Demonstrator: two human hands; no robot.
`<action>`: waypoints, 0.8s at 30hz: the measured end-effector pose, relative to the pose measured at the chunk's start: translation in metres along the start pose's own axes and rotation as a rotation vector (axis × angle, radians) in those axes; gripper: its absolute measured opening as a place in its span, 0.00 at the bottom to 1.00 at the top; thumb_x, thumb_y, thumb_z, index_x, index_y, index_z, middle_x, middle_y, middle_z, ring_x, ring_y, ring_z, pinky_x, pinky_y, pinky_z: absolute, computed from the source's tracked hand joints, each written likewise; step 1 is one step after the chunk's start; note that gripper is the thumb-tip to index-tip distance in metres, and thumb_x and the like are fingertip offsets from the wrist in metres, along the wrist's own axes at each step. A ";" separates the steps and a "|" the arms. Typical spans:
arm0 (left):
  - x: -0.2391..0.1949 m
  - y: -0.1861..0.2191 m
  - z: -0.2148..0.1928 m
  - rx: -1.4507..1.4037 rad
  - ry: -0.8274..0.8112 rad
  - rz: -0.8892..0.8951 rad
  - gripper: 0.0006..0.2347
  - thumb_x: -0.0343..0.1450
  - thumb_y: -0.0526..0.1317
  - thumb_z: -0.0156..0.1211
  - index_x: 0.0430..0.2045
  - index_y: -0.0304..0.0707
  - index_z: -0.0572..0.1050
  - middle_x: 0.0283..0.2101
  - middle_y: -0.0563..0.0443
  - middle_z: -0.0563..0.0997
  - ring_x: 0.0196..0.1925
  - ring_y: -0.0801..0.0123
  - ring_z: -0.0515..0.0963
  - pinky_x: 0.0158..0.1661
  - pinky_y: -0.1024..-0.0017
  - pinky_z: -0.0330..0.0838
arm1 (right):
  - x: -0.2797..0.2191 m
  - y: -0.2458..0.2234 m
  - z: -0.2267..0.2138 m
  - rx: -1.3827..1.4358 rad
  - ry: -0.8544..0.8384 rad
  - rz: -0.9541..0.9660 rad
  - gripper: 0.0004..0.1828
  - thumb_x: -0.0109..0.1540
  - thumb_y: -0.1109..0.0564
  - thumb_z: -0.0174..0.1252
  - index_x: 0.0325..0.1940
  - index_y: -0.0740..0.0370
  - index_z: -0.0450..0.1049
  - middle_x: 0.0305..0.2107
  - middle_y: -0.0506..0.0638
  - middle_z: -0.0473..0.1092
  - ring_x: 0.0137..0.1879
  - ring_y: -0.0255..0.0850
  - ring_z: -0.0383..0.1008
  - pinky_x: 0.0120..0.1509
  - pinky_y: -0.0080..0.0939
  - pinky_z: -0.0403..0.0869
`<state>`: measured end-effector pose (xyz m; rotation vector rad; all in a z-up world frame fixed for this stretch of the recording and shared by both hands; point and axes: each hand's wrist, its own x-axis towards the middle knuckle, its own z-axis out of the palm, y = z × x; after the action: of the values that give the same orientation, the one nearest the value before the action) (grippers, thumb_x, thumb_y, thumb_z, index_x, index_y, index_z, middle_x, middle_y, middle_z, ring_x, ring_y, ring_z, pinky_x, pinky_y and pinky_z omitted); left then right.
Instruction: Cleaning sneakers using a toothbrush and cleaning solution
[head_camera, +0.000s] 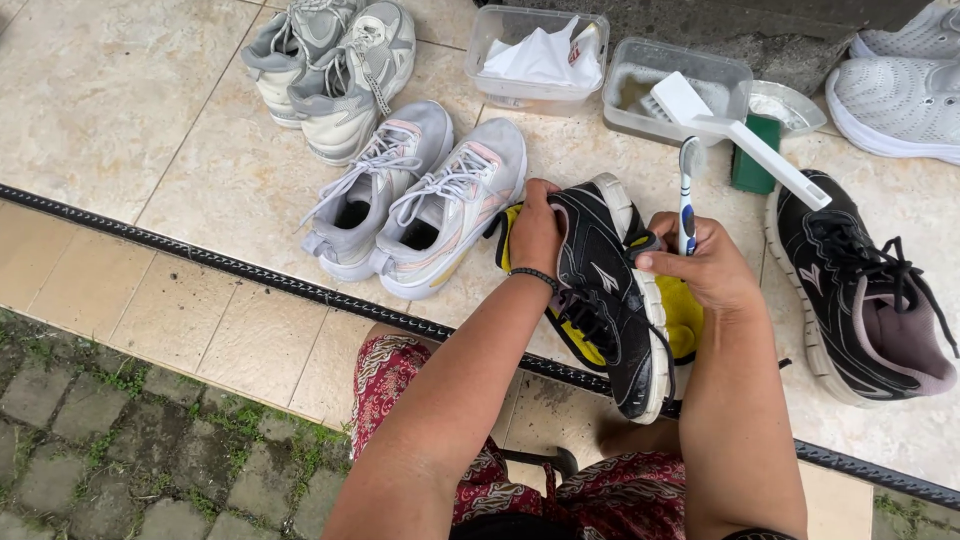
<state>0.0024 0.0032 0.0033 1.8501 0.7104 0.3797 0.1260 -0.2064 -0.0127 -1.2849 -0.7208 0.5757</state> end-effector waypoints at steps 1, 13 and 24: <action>0.002 -0.001 0.001 -0.002 0.002 0.001 0.08 0.74 0.34 0.43 0.46 0.47 0.61 0.51 0.35 0.79 0.56 0.41 0.79 0.56 0.53 0.71 | 0.004 -0.001 0.003 -0.002 -0.002 -0.002 0.14 0.48 0.71 0.72 0.33 0.67 0.76 0.23 0.47 0.64 0.32 0.30 0.66 0.34 0.27 0.67; 0.003 -0.003 0.006 0.129 0.033 0.067 0.11 0.73 0.34 0.47 0.47 0.47 0.58 0.50 0.35 0.78 0.53 0.40 0.79 0.53 0.50 0.73 | 0.017 -0.003 -0.007 0.269 0.350 -0.088 0.12 0.52 0.69 0.67 0.31 0.62 0.69 0.16 0.44 0.59 0.19 0.29 0.64 0.24 0.23 0.65; 0.004 0.000 -0.006 -0.185 -0.053 -0.170 0.10 0.74 0.44 0.33 0.45 0.49 0.64 0.57 0.38 0.77 0.61 0.42 0.75 0.61 0.55 0.67 | 0.002 -0.013 0.017 -0.035 -0.004 0.031 0.15 0.45 0.72 0.70 0.32 0.67 0.74 0.19 0.45 0.65 0.26 0.27 0.66 0.29 0.23 0.62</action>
<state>0.0022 0.0100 0.0054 1.6070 0.7633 0.2753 0.1146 -0.1969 0.0026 -1.3301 -0.7179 0.5933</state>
